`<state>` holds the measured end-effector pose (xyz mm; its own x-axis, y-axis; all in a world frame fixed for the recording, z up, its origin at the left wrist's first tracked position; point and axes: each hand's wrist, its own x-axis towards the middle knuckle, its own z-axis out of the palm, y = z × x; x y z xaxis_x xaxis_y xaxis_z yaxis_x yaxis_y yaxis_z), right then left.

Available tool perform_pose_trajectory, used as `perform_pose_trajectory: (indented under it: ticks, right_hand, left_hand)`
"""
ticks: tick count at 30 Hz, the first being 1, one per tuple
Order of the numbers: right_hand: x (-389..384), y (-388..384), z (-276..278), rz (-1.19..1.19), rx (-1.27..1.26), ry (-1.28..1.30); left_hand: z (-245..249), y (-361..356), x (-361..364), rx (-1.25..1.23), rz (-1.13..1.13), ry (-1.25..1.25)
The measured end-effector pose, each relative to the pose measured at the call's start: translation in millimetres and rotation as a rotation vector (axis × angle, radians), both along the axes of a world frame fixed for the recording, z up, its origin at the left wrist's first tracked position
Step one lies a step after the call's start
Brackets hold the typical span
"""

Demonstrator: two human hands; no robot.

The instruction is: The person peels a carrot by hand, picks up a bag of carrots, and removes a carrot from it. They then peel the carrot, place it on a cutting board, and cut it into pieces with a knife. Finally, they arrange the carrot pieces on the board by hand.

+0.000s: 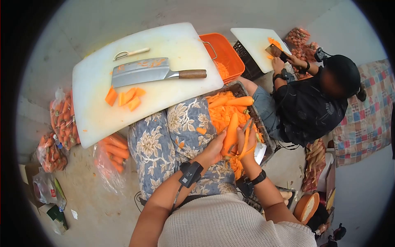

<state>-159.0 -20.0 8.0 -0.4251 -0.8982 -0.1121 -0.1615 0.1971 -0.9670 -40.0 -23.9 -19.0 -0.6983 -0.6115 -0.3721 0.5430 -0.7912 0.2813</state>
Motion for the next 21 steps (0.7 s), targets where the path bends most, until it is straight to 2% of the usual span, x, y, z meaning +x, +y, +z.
perform_pose_trajectory:
  ticks: [2,4,6,9,15,19,21]
  right_hand:
    - [4,0,-19,0.092,-0.385,0.72]
    - [0,-6,-26,0.094,-0.341,0.664]
    - [0,-11,-27,0.047,-0.15,0.239]
    - [1,-17,-20,0.043,-0.06,0.231]
    - [-6,-36,-22,0.024,0.154,0.147]
    - [-11,-49,-29,0.029,0.114,0.034]
    - [-10,-54,-24,0.064,0.197,0.024]
  left_hand:
    - [11,0,1,0.057,0.031,-0.083]
    - [9,0,0,0.043,0.044,-0.096]
    - [5,-1,1,0.035,0.058,-0.112]
    - [2,-1,2,-0.021,0.012,-0.079]
    - [1,-3,0,-0.053,0.049,-0.17]
    - [-5,-5,-3,-0.017,0.025,-0.199]
    - [-7,-5,-4,-0.012,0.037,-0.185]
